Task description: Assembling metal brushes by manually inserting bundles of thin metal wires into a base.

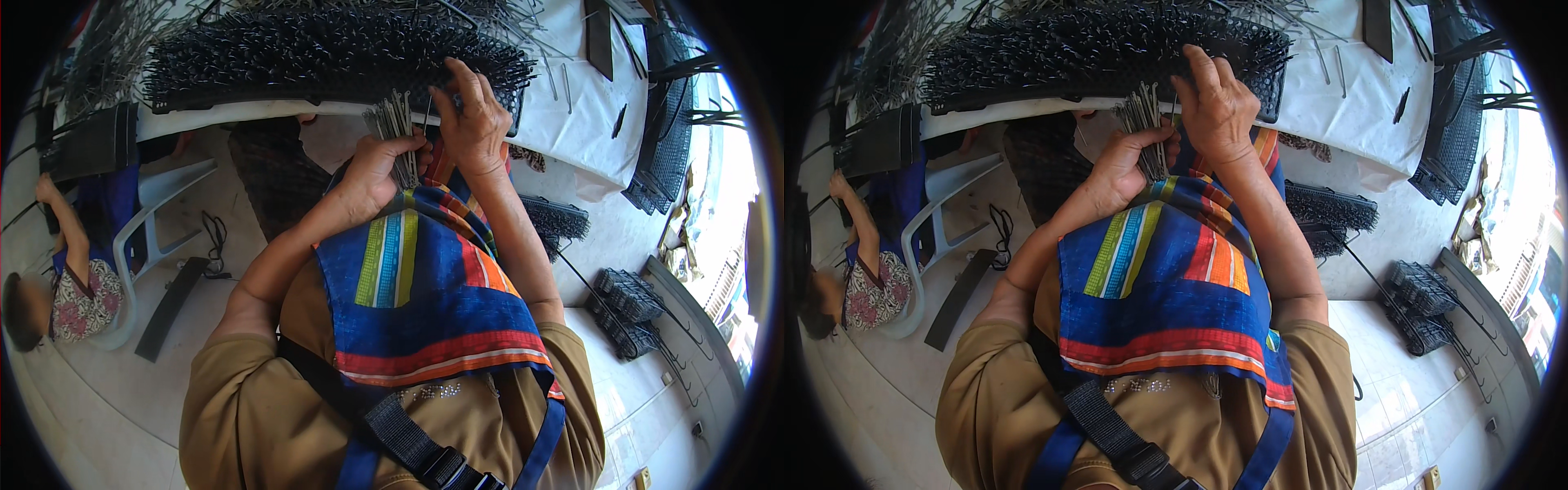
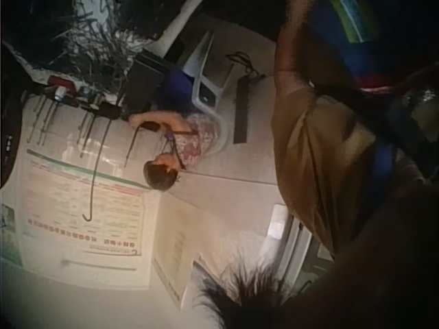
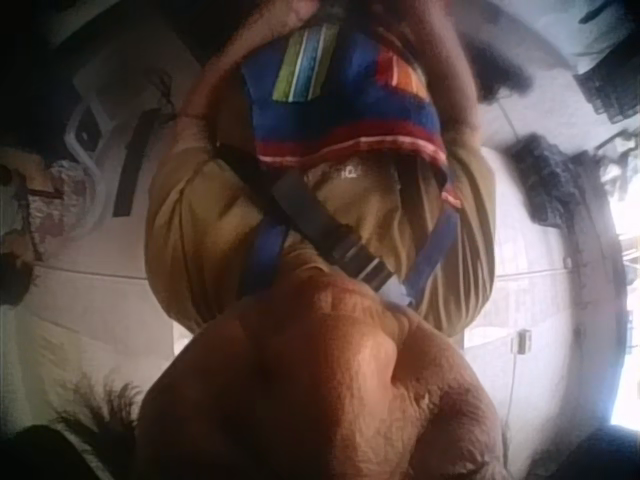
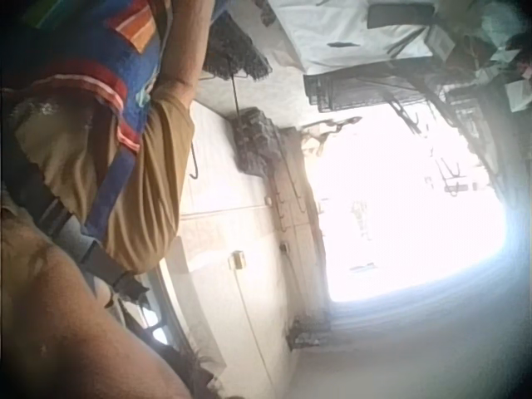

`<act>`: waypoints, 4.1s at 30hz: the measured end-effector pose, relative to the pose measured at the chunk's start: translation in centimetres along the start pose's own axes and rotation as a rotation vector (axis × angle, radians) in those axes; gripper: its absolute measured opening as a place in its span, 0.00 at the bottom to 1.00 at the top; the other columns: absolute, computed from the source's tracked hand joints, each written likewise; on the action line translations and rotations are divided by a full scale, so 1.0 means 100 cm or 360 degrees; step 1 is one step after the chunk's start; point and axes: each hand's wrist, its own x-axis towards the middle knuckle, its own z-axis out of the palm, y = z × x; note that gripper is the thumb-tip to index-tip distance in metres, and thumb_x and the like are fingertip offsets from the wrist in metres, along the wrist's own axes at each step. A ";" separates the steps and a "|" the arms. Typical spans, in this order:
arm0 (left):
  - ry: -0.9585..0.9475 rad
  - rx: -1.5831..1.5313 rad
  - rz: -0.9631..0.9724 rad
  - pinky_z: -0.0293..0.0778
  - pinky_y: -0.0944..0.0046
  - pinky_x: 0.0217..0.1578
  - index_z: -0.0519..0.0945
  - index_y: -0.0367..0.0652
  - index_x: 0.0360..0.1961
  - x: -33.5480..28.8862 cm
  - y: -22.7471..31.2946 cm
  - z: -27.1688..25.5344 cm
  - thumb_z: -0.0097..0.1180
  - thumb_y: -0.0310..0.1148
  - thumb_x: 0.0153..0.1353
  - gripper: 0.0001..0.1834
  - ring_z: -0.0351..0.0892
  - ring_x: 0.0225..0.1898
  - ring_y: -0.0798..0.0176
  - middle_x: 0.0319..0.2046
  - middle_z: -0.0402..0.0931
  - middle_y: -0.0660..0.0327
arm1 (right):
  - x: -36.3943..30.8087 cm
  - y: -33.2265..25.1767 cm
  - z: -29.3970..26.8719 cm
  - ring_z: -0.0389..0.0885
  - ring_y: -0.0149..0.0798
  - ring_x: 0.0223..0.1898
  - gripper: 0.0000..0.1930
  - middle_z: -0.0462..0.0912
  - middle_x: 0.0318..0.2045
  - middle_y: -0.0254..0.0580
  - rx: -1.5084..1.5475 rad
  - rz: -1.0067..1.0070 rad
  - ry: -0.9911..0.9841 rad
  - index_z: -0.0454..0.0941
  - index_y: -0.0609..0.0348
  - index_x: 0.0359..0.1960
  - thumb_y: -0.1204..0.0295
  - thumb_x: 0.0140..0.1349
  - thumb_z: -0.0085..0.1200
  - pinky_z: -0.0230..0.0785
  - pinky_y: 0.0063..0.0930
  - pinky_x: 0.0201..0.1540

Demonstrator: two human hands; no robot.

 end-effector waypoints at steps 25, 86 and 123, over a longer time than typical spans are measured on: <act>-0.0076 -0.0058 -0.0233 0.78 0.63 0.31 0.78 0.39 0.40 -0.002 0.006 0.010 0.58 0.24 0.56 0.10 0.80 0.29 0.60 0.30 0.79 0.57 | -0.006 0.016 -0.018 0.69 0.21 0.14 0.08 0.80 0.22 0.36 0.2094 0.1291 -0.0445 0.77 0.64 0.35 0.86 0.53 0.57 0.57 0.12 0.16; -0.0068 -0.0043 -0.0118 0.79 0.59 0.33 0.77 0.36 0.41 0.005 0.000 0.009 0.55 0.21 0.57 0.10 0.81 0.33 0.57 0.34 0.79 0.52 | -0.015 0.011 -0.026 0.68 0.19 0.16 0.04 0.77 0.19 0.30 0.1452 0.1247 -0.0149 0.77 0.64 0.29 0.85 0.53 0.57 0.58 0.15 0.17; -0.0054 0.0235 0.0114 0.76 0.63 0.35 0.77 0.37 0.44 -0.023 -0.012 0.001 0.53 0.21 0.57 0.13 0.81 0.35 0.62 0.35 0.81 0.55 | 0.023 0.000 -0.010 0.80 0.37 0.24 0.05 0.81 0.23 0.41 0.0115 0.0363 0.0075 0.82 0.59 0.25 0.73 0.46 0.64 0.70 0.28 0.28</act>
